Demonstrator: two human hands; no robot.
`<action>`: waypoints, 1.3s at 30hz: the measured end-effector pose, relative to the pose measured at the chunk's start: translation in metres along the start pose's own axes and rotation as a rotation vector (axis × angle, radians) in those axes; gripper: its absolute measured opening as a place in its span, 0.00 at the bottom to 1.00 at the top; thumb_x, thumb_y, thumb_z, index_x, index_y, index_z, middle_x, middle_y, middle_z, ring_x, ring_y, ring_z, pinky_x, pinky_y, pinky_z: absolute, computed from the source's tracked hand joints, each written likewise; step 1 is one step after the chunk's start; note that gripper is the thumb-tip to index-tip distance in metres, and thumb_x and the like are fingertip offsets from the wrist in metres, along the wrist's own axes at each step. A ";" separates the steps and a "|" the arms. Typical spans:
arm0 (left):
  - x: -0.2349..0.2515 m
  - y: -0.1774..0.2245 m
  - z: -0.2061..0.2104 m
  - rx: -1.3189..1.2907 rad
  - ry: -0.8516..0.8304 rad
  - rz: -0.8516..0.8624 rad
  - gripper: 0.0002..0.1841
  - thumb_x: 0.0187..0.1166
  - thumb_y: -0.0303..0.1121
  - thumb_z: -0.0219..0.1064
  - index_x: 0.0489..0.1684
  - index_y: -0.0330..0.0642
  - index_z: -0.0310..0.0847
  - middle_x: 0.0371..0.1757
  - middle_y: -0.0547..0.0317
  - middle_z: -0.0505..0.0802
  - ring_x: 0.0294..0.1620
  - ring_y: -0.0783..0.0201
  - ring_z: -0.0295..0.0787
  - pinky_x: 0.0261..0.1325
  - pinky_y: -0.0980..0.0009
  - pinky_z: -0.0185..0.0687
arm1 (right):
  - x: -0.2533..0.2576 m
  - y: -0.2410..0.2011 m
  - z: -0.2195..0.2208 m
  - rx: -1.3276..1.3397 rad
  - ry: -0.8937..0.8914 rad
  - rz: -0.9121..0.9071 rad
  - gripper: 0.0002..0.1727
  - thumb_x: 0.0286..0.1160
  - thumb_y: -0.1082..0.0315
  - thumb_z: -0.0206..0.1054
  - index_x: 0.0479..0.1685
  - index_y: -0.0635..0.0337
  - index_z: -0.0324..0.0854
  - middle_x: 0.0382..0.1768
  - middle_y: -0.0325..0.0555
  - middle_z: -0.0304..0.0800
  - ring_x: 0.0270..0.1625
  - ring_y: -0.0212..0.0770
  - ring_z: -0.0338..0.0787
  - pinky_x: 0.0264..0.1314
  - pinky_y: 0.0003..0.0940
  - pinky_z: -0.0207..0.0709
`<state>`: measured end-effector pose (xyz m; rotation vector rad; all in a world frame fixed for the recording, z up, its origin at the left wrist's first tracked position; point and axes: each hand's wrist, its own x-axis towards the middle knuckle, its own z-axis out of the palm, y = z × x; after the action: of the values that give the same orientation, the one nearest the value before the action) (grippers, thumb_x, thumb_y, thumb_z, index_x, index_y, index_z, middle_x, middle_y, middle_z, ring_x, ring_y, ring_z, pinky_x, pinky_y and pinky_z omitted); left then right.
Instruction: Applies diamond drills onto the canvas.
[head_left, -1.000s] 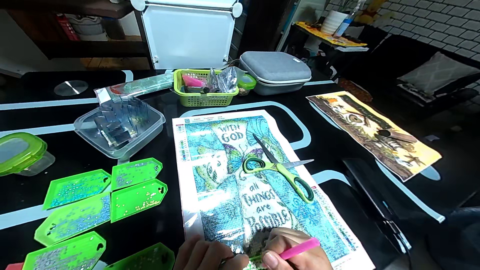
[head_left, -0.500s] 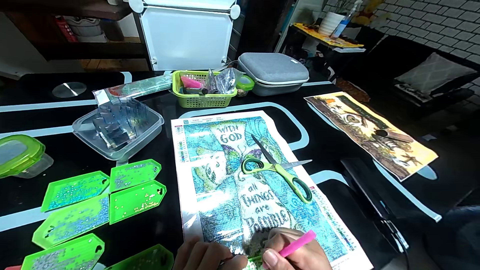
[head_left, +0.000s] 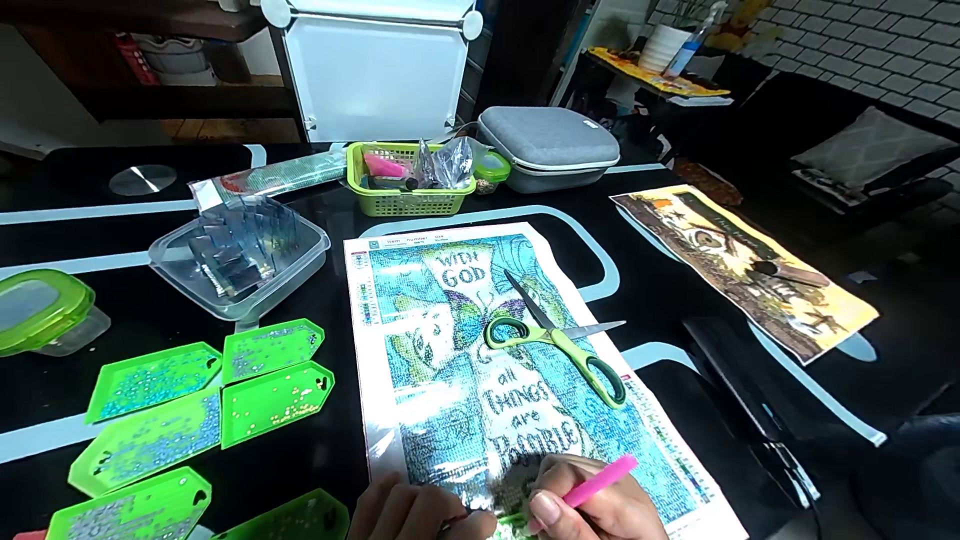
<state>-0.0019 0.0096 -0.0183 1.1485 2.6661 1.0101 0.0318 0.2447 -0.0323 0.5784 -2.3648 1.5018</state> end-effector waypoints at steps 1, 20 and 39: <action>0.000 0.000 0.000 -0.003 0.002 0.003 0.22 0.66 0.52 0.80 0.55 0.52 0.94 0.47 0.53 0.94 0.52 0.50 0.88 0.70 0.45 0.70 | 0.000 0.000 0.000 0.037 0.034 0.030 0.17 0.93 0.63 0.56 0.34 0.64 0.79 0.25 0.45 0.84 0.31 0.28 0.86 0.38 0.19 0.80; -0.001 0.000 0.001 0.006 0.005 -0.001 0.22 0.66 0.52 0.79 0.55 0.53 0.94 0.47 0.54 0.94 0.52 0.50 0.88 0.71 0.46 0.69 | 0.001 0.000 0.000 -0.046 -0.028 -0.046 0.19 0.92 0.63 0.56 0.30 0.64 0.79 0.24 0.48 0.84 0.33 0.34 0.87 0.40 0.23 0.79; 0.000 0.000 0.000 -0.006 -0.003 0.010 0.23 0.67 0.52 0.79 0.56 0.51 0.93 0.48 0.52 0.94 0.52 0.50 0.88 0.71 0.45 0.69 | 0.008 -0.005 -0.011 0.127 0.053 0.119 0.15 0.92 0.62 0.58 0.37 0.62 0.81 0.28 0.40 0.87 0.32 0.22 0.87 0.38 0.18 0.81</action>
<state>-0.0023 0.0092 -0.0181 1.1623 2.6558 1.0165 0.0272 0.2512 -0.0208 0.4267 -2.3127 1.7068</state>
